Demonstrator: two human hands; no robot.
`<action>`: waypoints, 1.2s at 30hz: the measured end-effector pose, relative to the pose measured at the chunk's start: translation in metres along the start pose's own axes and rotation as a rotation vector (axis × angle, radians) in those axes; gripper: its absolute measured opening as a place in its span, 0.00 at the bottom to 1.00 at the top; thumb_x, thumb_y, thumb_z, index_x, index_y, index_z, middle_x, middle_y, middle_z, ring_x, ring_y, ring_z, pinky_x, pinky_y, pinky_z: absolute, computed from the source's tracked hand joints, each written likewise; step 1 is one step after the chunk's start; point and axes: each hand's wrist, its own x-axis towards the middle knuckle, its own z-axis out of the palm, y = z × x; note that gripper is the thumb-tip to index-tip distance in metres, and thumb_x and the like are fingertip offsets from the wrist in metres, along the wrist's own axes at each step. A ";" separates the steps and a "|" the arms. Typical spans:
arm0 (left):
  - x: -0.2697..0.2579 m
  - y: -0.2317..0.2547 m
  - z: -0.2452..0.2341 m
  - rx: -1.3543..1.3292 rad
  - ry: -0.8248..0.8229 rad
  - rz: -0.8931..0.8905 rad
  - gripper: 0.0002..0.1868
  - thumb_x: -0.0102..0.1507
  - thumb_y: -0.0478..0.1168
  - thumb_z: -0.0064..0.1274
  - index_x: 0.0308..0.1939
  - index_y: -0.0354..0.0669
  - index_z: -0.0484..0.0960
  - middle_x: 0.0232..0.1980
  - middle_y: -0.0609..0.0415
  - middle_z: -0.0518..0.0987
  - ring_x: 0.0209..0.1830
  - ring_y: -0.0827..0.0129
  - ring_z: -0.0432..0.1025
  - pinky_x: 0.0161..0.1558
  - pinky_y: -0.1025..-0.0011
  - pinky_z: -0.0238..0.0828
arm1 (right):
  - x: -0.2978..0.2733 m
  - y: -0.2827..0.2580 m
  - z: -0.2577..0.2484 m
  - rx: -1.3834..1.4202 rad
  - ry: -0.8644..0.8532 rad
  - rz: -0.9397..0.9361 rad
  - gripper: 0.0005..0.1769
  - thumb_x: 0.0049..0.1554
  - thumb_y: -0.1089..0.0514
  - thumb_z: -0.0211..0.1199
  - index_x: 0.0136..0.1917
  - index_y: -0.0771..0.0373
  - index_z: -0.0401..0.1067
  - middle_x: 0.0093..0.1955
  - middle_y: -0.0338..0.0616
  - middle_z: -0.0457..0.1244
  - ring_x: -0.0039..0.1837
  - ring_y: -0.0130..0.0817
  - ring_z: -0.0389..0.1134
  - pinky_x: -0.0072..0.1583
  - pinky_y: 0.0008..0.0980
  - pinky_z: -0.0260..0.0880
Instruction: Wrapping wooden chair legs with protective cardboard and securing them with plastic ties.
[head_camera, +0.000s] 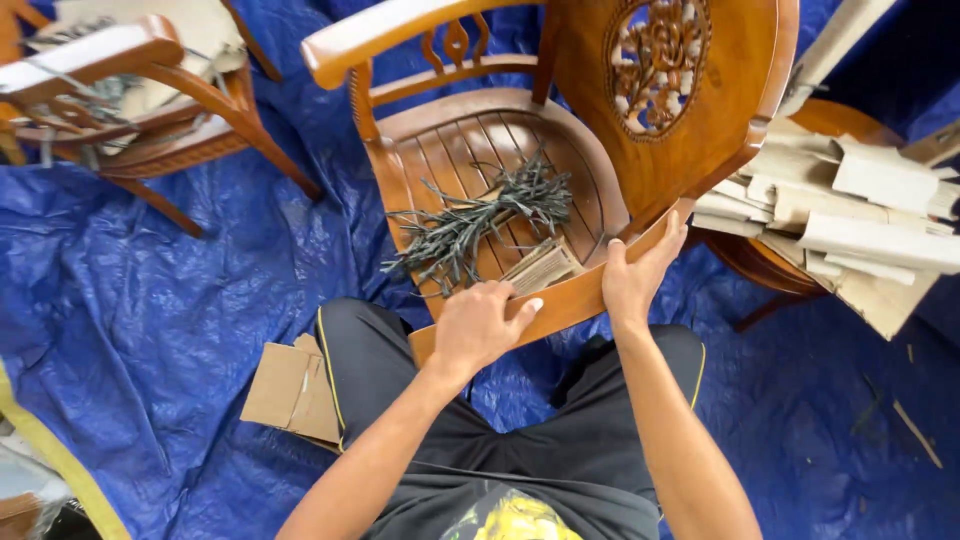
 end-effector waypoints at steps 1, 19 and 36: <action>0.005 0.000 -0.002 0.009 0.016 0.000 0.30 0.63 0.65 0.50 0.46 0.40 0.84 0.45 0.43 0.84 0.44 0.48 0.79 0.48 0.53 0.74 | 0.006 -0.004 0.003 0.015 0.000 -0.010 0.48 0.55 0.66 0.66 0.81 0.70 0.44 0.83 0.71 0.39 0.85 0.62 0.35 0.81 0.50 0.35; 0.010 0.005 -0.001 -0.053 -0.012 -0.145 0.28 0.62 0.62 0.51 0.36 0.40 0.87 0.28 0.39 0.82 0.31 0.42 0.79 0.36 0.50 0.75 | 0.010 -0.073 -0.019 -0.224 -0.215 -0.452 0.11 0.59 0.68 0.60 0.56 0.67 0.72 0.65 0.53 0.65 0.72 0.53 0.63 0.73 0.46 0.62; 0.017 -0.003 0.007 -0.129 0.086 -0.098 0.21 0.66 0.54 0.49 0.32 0.39 0.81 0.31 0.40 0.82 0.33 0.42 0.78 0.37 0.48 0.74 | 0.027 -0.071 -0.002 -0.602 -0.505 -0.350 0.13 0.61 0.50 0.60 0.43 0.60 0.78 0.41 0.59 0.69 0.43 0.61 0.70 0.49 0.55 0.70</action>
